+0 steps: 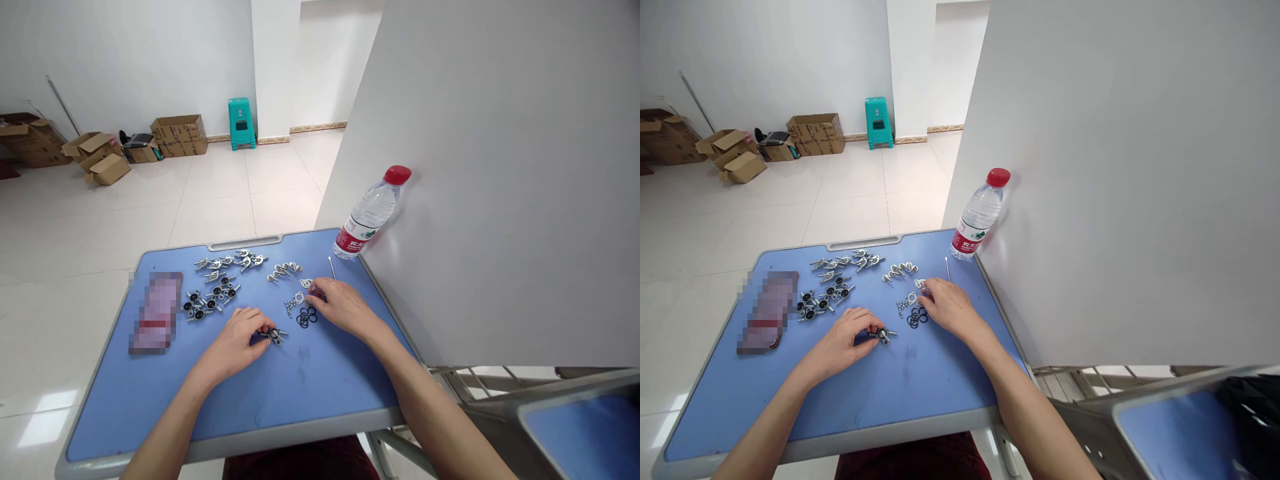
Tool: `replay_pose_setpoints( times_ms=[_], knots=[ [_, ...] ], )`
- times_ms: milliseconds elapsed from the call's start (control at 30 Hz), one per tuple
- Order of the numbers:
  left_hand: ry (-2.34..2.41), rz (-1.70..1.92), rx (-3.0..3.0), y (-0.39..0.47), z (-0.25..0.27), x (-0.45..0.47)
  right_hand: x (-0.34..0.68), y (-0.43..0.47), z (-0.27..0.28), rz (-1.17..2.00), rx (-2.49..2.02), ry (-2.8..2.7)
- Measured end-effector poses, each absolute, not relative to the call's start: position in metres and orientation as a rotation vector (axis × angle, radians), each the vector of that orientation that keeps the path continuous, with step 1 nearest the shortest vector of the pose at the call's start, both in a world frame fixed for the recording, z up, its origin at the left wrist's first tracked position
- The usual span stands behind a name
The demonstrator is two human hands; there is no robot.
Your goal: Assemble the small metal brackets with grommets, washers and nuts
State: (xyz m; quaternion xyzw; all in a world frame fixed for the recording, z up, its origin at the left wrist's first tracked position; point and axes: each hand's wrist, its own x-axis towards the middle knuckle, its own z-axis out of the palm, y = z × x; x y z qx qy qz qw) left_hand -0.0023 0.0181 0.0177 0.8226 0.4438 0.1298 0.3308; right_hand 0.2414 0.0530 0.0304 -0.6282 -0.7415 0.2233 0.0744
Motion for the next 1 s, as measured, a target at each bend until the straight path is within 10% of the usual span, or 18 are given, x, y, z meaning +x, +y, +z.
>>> replay_pose_setpoints(
  times_ms=[1000],
  knots=[
    [1.133,0.358,2.199,0.018,0.018,-0.002,0.229,0.029,0.043,1.082,-1.180,-2.360]
  ],
)
